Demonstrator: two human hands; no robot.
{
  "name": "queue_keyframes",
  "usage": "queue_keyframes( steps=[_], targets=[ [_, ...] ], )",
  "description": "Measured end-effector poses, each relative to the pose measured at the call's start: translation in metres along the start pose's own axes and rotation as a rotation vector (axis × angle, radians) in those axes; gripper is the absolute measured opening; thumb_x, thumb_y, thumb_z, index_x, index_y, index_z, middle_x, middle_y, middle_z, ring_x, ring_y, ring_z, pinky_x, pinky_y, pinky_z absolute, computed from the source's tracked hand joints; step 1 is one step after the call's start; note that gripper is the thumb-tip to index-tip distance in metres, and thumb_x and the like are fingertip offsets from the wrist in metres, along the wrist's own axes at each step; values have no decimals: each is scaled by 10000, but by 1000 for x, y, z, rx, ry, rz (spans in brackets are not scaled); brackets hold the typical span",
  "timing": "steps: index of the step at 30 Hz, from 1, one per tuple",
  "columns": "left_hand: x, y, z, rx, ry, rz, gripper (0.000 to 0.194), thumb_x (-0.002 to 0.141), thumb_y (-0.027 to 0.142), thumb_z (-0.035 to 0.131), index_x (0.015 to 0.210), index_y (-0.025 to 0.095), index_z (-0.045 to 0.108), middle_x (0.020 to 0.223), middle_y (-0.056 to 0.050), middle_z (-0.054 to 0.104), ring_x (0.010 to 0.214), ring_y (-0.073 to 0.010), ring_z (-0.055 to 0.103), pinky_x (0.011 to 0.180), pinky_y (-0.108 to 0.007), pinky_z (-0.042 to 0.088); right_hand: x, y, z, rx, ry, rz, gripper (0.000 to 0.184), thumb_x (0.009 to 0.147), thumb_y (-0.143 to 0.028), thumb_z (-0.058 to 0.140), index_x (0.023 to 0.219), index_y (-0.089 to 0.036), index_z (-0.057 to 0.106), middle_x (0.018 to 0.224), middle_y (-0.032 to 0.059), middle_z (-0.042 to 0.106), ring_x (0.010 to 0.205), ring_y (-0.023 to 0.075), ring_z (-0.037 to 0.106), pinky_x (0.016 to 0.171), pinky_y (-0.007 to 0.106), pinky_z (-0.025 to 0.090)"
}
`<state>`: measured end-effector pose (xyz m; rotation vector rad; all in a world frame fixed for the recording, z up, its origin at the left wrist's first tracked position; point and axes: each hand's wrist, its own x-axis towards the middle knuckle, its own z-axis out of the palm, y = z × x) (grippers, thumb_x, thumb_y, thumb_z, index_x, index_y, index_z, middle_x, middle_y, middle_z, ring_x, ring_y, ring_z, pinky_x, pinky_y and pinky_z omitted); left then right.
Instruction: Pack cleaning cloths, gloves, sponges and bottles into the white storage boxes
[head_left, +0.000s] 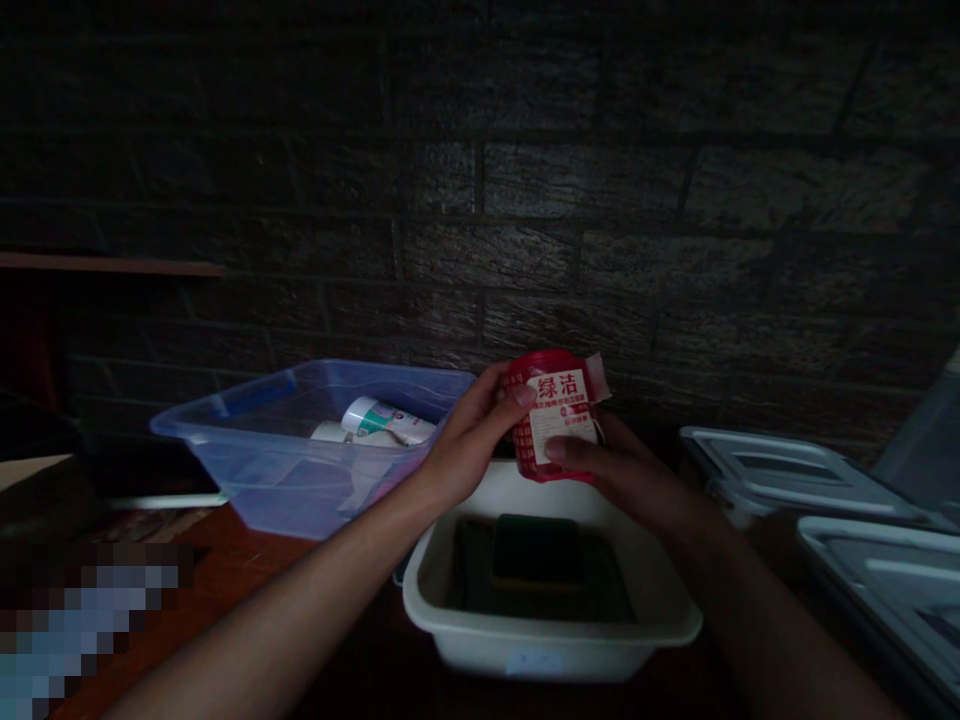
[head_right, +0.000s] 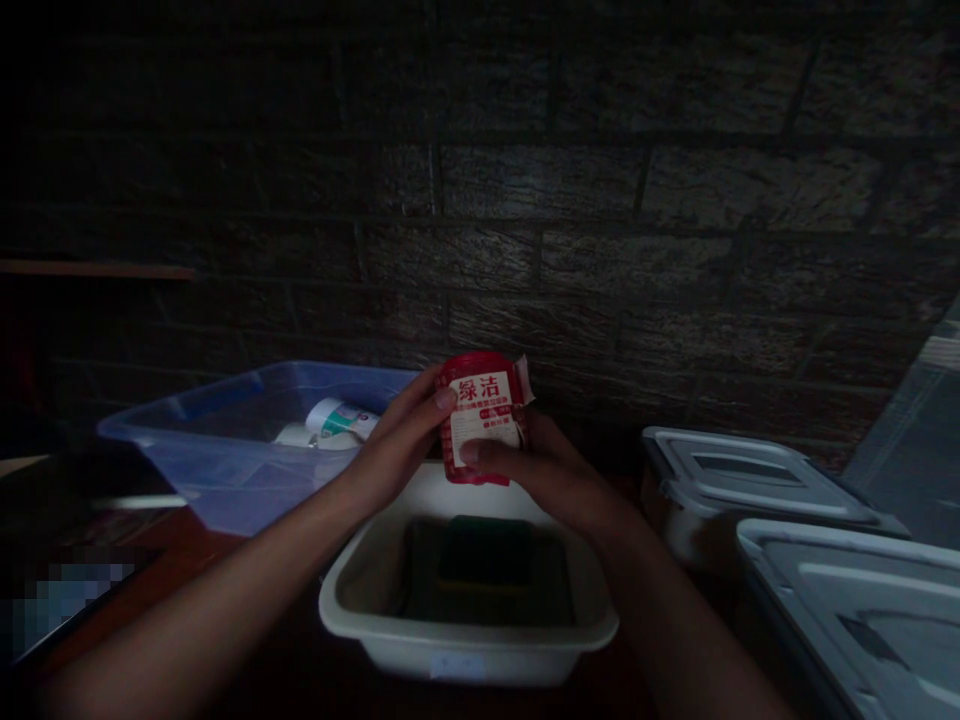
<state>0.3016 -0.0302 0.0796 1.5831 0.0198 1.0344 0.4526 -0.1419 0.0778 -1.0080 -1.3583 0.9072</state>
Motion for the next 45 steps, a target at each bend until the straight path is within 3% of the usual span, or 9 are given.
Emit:
queue_keyframes(
  steps=[6,10,13,19,26,37,45],
  targets=[
    [0,6,4,54,57,55,415,919,395,686,1280,207,609,1223,-59,710,1117,-247,651,893,-296,526,-1,-6,2,-57,33,-1,342,817,-339,793,1122,-208,715,1073,44,756,971,221,692,882,345,541],
    [-1,12,3,147,82,62,532,865,377,750,1347,229,580,1203,-52,713,1047,-244,674,839,-297,551,-1,-6,5,-94,-22,11,337,791,-301,818,1096,-209,707,1018,29,754,916,202,689,808,316,543],
    [0,13,-1,192,79,80,554,854,374,752,1364,240,582,1224,-62,708,1042,-258,678,851,-331,558,1,-3,5,-98,28,-24,434,744,-292,859,1130,-211,678,1019,28,745,892,199,683,767,312,541],
    [2,11,-11,208,72,113,531,890,352,665,1406,263,577,1298,-70,687,1122,-293,650,932,-404,534,5,0,2,-170,107,-147,535,740,-343,879,1200,-201,644,1085,46,739,913,203,678,812,337,539],
    [2,9,-8,158,51,75,525,905,338,684,1414,282,566,1373,-62,643,1162,-273,623,967,-370,493,7,1,1,-195,95,-195,489,752,-355,872,1162,-201,655,1032,36,743,859,194,677,763,321,546],
    [2,1,-3,80,102,87,415,975,441,598,1353,270,612,1221,-53,690,991,-206,649,862,-299,491,7,3,4,-136,62,-168,454,794,-380,832,1168,-217,635,1024,34,732,859,192,675,763,323,556],
    [0,12,-3,148,99,101,436,945,414,645,1352,261,621,1243,-65,695,1035,-235,656,861,-319,513,4,2,4,-95,37,-167,538,761,-356,863,1239,-261,634,1106,39,733,950,221,688,833,357,568]
  ],
)
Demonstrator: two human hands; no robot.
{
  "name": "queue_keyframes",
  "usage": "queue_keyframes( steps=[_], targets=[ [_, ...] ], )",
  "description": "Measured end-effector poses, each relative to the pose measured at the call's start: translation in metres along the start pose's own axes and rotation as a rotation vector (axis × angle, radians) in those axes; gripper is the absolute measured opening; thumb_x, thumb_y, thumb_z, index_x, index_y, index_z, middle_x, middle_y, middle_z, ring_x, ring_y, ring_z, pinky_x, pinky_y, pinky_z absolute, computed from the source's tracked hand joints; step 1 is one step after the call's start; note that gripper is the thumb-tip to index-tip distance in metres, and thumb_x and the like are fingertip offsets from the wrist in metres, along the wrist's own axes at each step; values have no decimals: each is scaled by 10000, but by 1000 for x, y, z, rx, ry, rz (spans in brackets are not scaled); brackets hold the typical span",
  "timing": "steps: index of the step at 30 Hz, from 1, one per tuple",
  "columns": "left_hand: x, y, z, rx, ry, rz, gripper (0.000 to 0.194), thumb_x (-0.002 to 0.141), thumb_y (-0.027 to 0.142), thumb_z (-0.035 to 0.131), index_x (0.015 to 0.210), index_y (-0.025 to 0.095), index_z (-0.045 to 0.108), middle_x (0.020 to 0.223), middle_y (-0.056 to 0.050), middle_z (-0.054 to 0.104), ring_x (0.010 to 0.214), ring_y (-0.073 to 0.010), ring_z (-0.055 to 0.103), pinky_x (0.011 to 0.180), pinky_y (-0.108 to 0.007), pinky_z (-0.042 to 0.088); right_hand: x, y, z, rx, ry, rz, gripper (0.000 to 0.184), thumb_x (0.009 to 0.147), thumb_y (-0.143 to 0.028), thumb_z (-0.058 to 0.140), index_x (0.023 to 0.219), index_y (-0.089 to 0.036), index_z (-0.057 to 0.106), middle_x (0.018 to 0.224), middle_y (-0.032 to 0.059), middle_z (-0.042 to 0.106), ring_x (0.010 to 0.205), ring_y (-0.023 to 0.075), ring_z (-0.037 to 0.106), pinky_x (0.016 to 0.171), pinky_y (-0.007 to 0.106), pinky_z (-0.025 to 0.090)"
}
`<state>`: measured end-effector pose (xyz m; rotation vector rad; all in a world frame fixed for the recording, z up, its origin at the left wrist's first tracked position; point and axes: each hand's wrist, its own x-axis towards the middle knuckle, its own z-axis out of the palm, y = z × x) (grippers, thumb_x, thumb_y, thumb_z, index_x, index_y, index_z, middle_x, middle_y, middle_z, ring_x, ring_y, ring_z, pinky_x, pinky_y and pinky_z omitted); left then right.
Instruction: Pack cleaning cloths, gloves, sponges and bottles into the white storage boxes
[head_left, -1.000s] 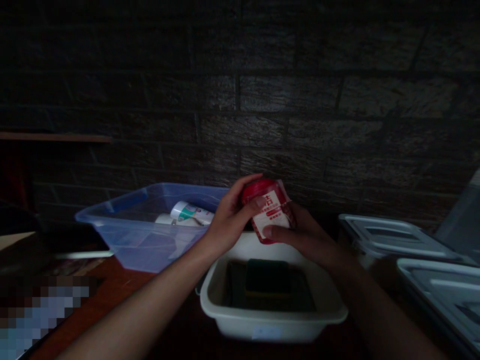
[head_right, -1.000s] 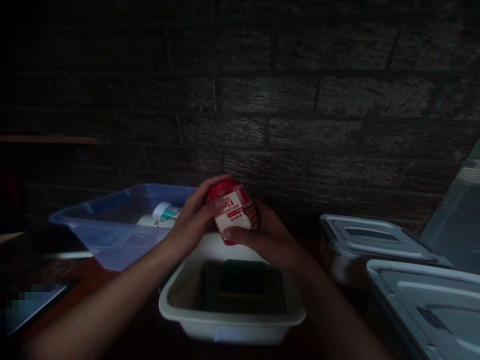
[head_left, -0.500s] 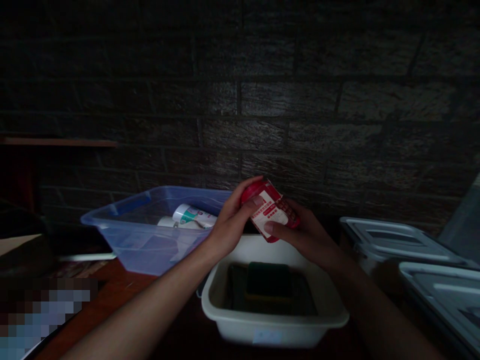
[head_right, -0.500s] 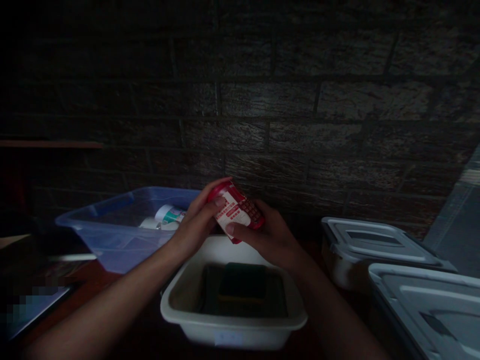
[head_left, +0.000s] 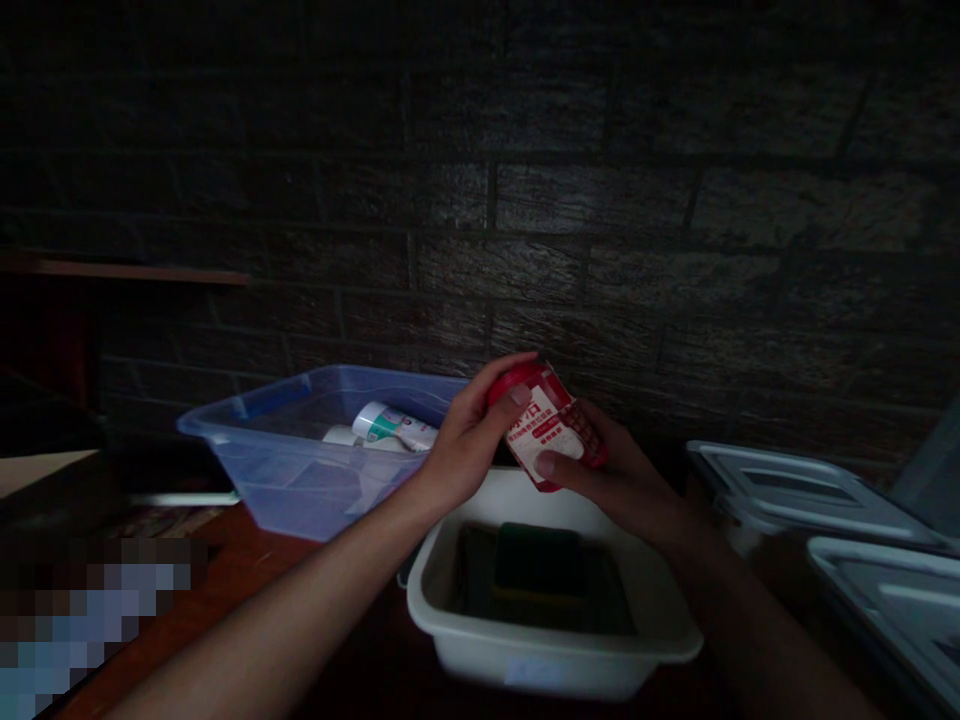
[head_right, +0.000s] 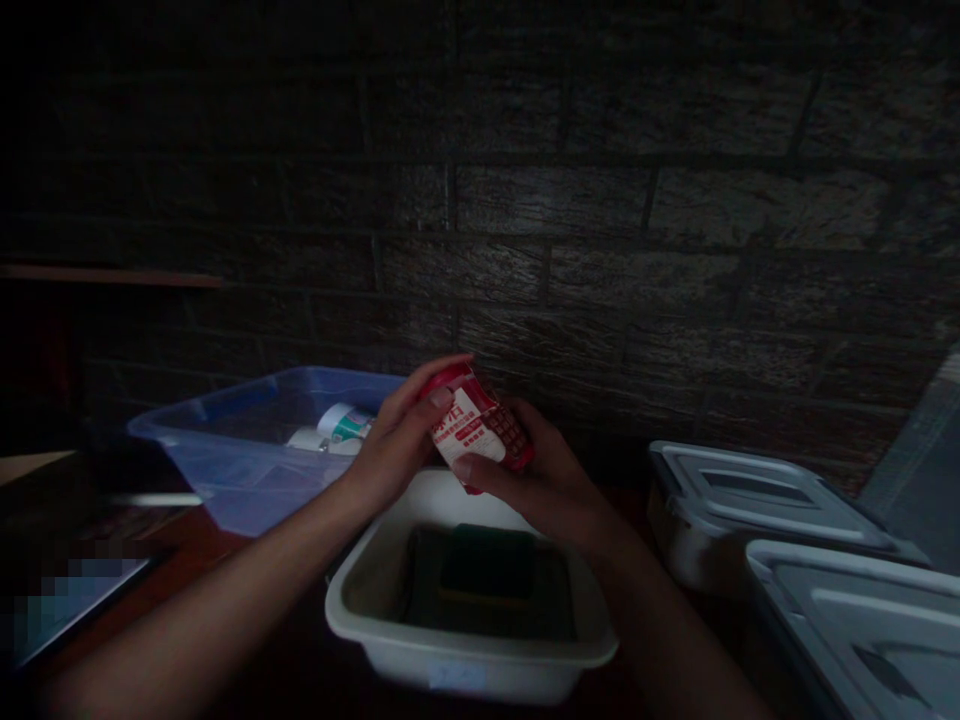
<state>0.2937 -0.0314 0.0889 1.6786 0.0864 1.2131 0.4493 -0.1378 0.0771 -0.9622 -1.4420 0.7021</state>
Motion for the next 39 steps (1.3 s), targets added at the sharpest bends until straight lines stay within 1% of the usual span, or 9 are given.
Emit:
queue_keyframes(
  steps=[6,12,18,21,25,28,33,37,39],
  targets=[
    [-1,0,1,-7,16,39,424,949,396,626,1358,286,609,1178,-42,703,948,-204,652,844,-316,516,2,6,-3,269,-18,-17,446,933,-503,645,1333,-305,629,1324,58,667,1150,274,644,895,396,560],
    [-3,2,4,-119,-18,-64,478,923,354,626,1394,290,576,1176,-40,684,947,-211,634,788,-300,504,6,12,-6,114,101,-76,423,868,-404,752,1254,-255,666,1245,61,699,1093,257,651,917,371,529],
    [-2,13,-5,-119,-127,-214,497,931,516,599,1366,275,606,1136,-66,697,944,-259,659,761,-352,522,4,3,-5,-35,125,-93,477,795,-345,828,1225,-256,641,1200,39,705,1044,226,655,880,341,548],
    [-1,17,-6,-42,-159,-216,531,873,412,730,1366,272,592,1131,-58,700,937,-239,665,793,-341,521,3,1,-3,-25,166,-79,513,760,-343,849,1213,-252,626,1146,43,708,995,233,662,833,351,568],
    [-1,17,-3,-87,-134,-189,495,890,369,727,1349,262,575,1188,-65,685,1023,-245,661,859,-348,523,4,5,-4,65,272,-53,554,753,-352,859,1239,-269,605,1194,50,688,1016,243,664,792,342,584],
    [-2,14,-2,-133,-113,-176,496,886,351,738,1339,260,557,1194,-64,680,1032,-239,659,875,-350,525,6,8,-5,172,263,-7,547,813,-410,810,1297,-298,581,1276,57,654,965,235,677,637,301,587],
    [-3,9,0,-130,-126,-144,521,882,325,752,1347,256,525,1218,-64,658,1026,-219,653,912,-354,523,7,8,-5,222,207,0,443,888,-490,713,1242,-247,606,955,36,690,596,149,606,420,243,460],
    [-4,11,0,-121,-142,-169,533,892,321,740,1369,265,508,1253,-72,646,1067,-231,651,930,-365,533,7,6,-3,200,240,-30,346,863,-465,748,1111,-242,657,849,2,656,577,132,556,428,232,424],
    [-5,13,-1,-132,-146,-220,536,891,320,736,1372,272,505,1266,-75,644,1095,-250,652,916,-379,558,7,7,-2,184,261,-40,334,849,-450,764,1103,-257,665,912,12,683,661,156,605,500,249,482]
  ],
)
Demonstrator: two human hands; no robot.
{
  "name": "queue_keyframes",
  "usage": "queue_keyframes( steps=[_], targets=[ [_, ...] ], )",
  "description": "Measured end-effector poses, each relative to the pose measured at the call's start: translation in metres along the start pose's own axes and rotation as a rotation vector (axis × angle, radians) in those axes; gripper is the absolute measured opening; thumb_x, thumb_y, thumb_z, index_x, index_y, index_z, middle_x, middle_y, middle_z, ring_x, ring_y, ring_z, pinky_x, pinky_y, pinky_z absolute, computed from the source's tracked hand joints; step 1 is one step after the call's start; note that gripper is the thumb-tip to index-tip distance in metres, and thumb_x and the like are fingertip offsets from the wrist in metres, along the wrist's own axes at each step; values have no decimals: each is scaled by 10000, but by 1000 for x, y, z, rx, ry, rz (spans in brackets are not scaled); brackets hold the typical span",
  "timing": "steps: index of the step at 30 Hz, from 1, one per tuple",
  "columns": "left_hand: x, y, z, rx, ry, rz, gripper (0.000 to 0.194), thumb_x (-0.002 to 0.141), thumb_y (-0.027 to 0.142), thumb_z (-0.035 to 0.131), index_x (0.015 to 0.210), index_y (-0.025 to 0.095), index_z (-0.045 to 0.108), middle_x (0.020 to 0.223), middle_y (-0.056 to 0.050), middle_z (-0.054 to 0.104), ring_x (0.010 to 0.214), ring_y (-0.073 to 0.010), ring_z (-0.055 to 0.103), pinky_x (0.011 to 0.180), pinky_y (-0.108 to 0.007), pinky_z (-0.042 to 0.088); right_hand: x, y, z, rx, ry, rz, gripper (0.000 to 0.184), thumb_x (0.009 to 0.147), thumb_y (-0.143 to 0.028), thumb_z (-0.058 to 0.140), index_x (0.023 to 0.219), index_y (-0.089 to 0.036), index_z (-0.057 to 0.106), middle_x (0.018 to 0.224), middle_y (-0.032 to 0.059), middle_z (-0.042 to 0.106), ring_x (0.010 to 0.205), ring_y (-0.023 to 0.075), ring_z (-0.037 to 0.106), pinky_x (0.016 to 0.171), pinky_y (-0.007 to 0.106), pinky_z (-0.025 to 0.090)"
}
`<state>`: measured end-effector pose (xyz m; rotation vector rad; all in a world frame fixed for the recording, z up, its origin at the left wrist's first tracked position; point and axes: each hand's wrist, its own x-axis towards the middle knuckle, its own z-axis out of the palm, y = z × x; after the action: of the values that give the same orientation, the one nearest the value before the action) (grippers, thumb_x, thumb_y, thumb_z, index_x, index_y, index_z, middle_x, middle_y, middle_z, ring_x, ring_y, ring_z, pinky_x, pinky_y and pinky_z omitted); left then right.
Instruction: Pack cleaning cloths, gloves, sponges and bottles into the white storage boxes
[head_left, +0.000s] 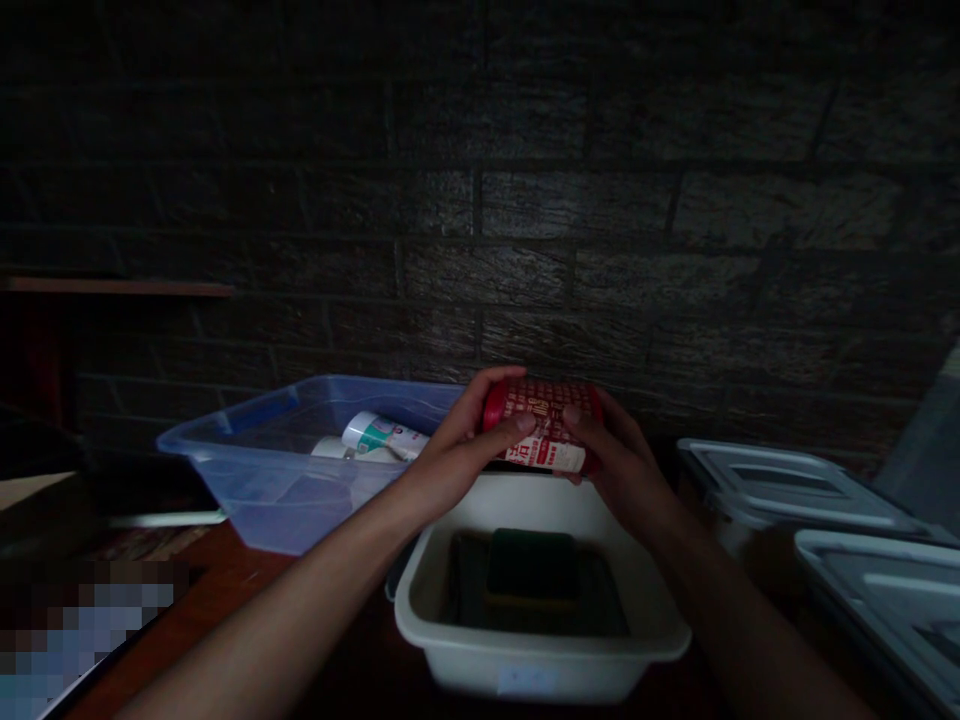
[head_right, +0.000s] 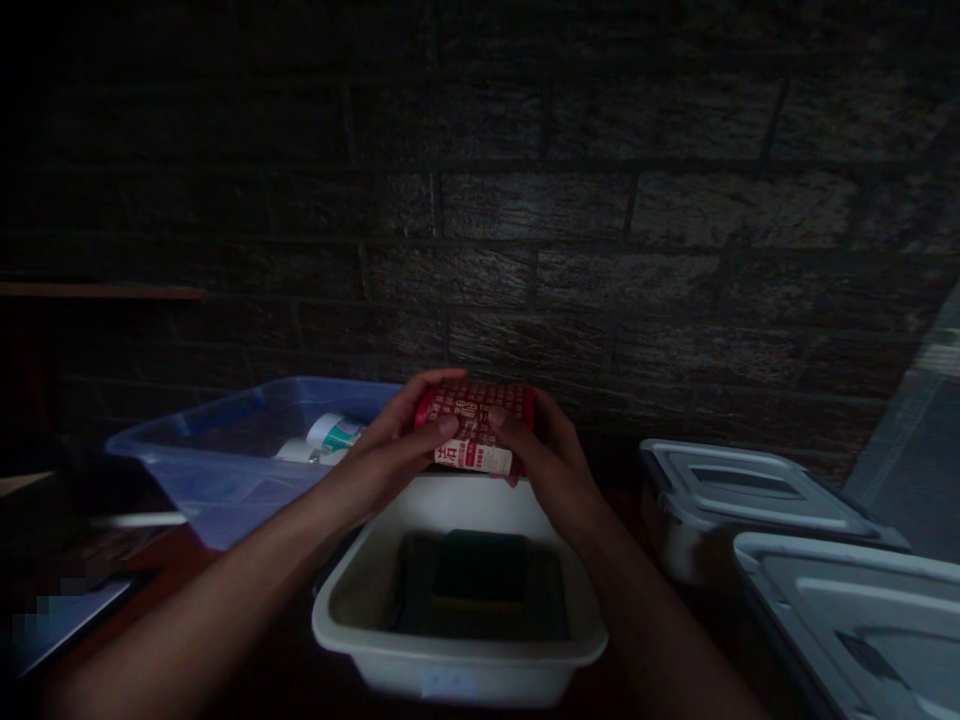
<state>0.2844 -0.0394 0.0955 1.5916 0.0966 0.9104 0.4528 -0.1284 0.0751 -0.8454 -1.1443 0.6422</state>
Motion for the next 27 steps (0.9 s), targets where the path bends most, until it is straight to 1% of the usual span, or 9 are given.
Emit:
queue_keyframes(
  steps=[2,5,9,13,15,17,21,24,27],
  targets=[
    [0,1,-1,-26,-5,-61,513,903,357,711,1366,286,501,1297,-83,630,1082,-267,665,831,-391,608,0,0,0,-4,11,-22,368,838,-419,781,1153,-276,654,1062,30,705,858,203,669,676,295,563],
    [0,2,-2,-31,-41,-130,470,935,478,631,1342,279,509,1286,-121,633,895,-250,710,568,-333,624,-2,-1,-2,-21,0,-50,475,824,-373,798,1253,-300,610,1235,38,677,1132,257,634,923,383,554],
    [0,1,0,22,-39,-118,496,920,471,666,1328,234,512,1107,-118,680,696,-173,681,463,-235,543,-3,-3,-2,-48,-46,-70,629,833,-339,786,1401,-342,515,1330,29,635,1201,252,597,1000,408,516],
    [0,1,3,47,6,11,470,917,400,694,1320,244,508,1088,-71,665,762,-164,667,526,-224,549,-2,-3,-2,-48,-27,-51,510,881,-419,736,1351,-326,560,1147,28,681,897,196,649,698,296,549],
    [0,1,5,105,11,59,520,906,365,715,1360,257,484,1088,-59,661,775,-166,662,553,-234,557,-1,-2,-2,-35,-13,2,418,903,-528,677,1232,-277,624,935,24,677,664,159,592,510,258,468],
    [-1,0,6,165,3,114,577,879,311,751,1386,271,479,1137,-63,662,870,-191,675,657,-268,591,1,-2,-2,-12,-8,58,461,897,-628,624,1136,-235,647,806,20,645,542,142,526,422,251,402],
    [-4,-4,10,172,-54,160,726,812,241,811,1441,321,456,1299,-82,634,1078,-275,676,880,-393,600,3,-1,-2,-7,34,87,508,866,-681,617,1020,-199,656,706,16,609,504,142,505,398,258,393],
    [-5,-6,10,125,-103,86,840,811,248,810,1507,378,359,1358,-95,607,992,-276,715,852,-454,616,3,0,-3,-26,78,28,421,860,-612,669,991,-211,657,696,-3,586,513,137,494,413,256,386],
    [-6,-6,7,122,-113,28,805,834,271,788,1506,369,356,1340,-105,620,960,-268,722,832,-460,621,2,2,-6,-91,77,-28,389,863,-593,665,1012,-234,650,753,3,620,556,151,523,460,272,405]
  ],
)
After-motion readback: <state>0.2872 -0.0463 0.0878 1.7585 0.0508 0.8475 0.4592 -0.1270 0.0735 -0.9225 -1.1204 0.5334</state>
